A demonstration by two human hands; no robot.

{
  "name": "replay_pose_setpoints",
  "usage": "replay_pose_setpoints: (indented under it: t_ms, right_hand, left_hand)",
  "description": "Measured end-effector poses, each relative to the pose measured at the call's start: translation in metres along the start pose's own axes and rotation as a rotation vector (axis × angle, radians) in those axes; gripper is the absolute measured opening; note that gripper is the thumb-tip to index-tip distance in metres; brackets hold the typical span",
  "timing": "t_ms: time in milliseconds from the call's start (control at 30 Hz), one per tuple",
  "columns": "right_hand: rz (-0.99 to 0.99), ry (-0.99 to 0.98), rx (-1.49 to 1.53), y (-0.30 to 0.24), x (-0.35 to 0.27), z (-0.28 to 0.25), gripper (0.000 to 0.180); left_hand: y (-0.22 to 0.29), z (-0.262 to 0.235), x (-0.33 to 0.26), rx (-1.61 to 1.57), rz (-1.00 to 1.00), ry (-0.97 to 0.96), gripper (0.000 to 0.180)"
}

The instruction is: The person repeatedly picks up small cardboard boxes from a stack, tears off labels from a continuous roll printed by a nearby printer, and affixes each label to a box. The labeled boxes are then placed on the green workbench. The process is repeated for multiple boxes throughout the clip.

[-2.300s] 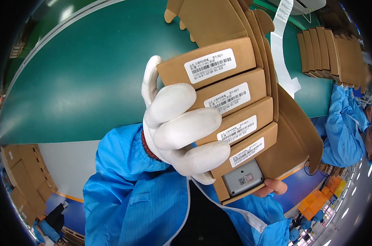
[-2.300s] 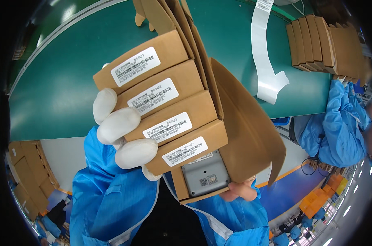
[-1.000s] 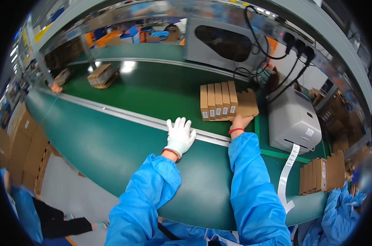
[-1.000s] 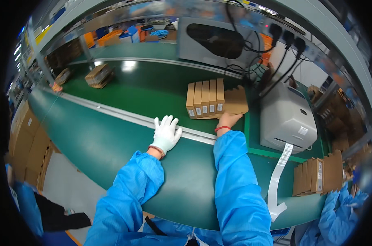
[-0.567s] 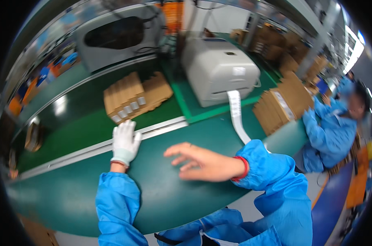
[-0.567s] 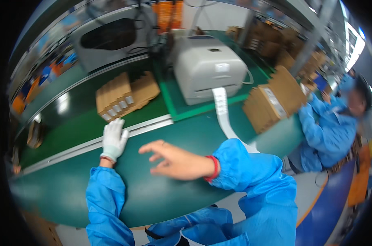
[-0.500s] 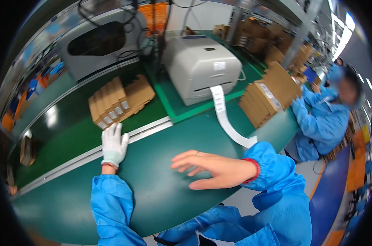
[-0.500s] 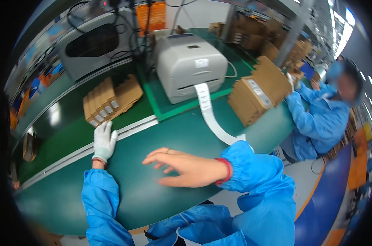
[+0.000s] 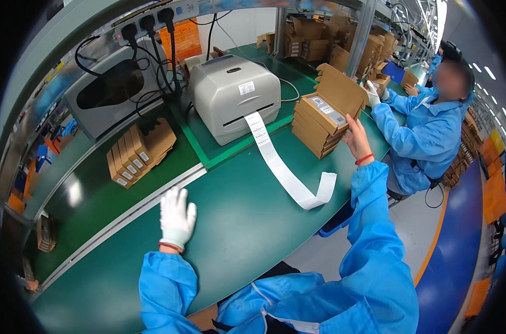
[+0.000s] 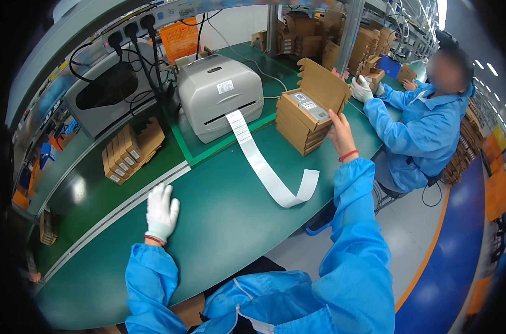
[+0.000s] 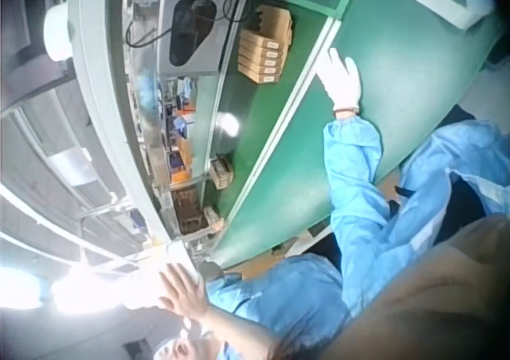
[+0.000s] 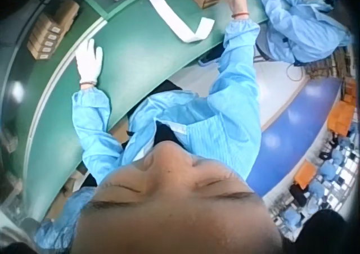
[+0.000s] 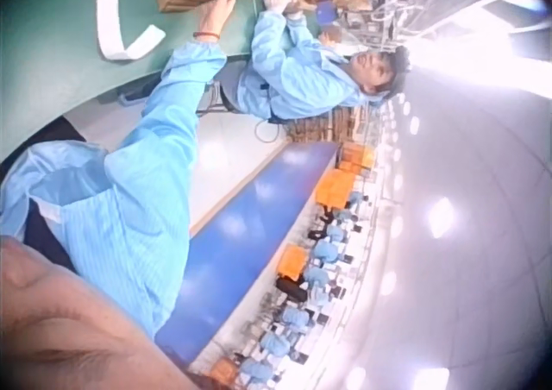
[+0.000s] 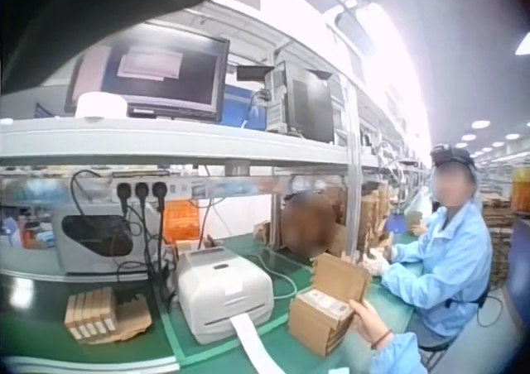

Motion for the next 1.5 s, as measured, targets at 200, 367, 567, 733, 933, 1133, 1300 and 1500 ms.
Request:
replay_pose_setpoints:
  t_ms: [200, 367, 567, 733, 933, 1133, 1300, 1500]
  right_hand:
    - [-0.083, 0.005, -0.424, -0.013, 0.010, -0.010, 0.036]
    - [-0.194, 0.095, -0.215, 0.004, -0.010, -0.048, 0.035]
    - [-0.250, 0.141, 0.011, -0.007, -0.066, -0.063, 0.040]
    - [-0.149, -0.208, 0.146, -0.024, -0.095, -0.027, 0.041]
    - [0.217, -0.262, 0.334, 0.019, -0.138, 0.063, 0.043]
    - [0.377, -0.669, -0.171, 0.044, -0.181, 0.158, 0.029]
    - [0.005, -1.013, -0.629, 0.014, -0.213, 0.206, 0.024]
    - [-0.269, -1.092, -0.711, 0.004, -0.234, 0.224, 0.019]
  left_hand:
    - [0.077, -0.043, -0.022, -0.179, 0.215, -0.162, 0.044]
    - [0.112, -0.063, -0.051, -0.197, 0.303, -0.223, 0.046]
    - [0.134, -0.079, -0.089, -0.271, 0.252, -0.188, 0.047]
    - [0.144, -0.091, -0.090, -0.277, 0.100, -0.069, 0.053]
    - [0.150, -0.079, -0.093, -0.006, 0.114, 0.615, 0.082]
    - [0.129, -0.087, -0.097, 0.062, 0.276, 0.592, 0.055]
    - [0.128, -0.078, -0.109, 0.041, 0.245, 0.664, 0.052]
    - [0.127, -0.081, -0.098, 0.069, 0.260, 0.833, 0.064]
Point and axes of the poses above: each hand's wrist, its own x-axis towards the middle knuckle, its own z-axis out of the palm, y = z × x, the point moved 3 cm from there along x, towards the middle knuckle, and after that the axes turned 14 degrees about x, right-handed, at the moved point
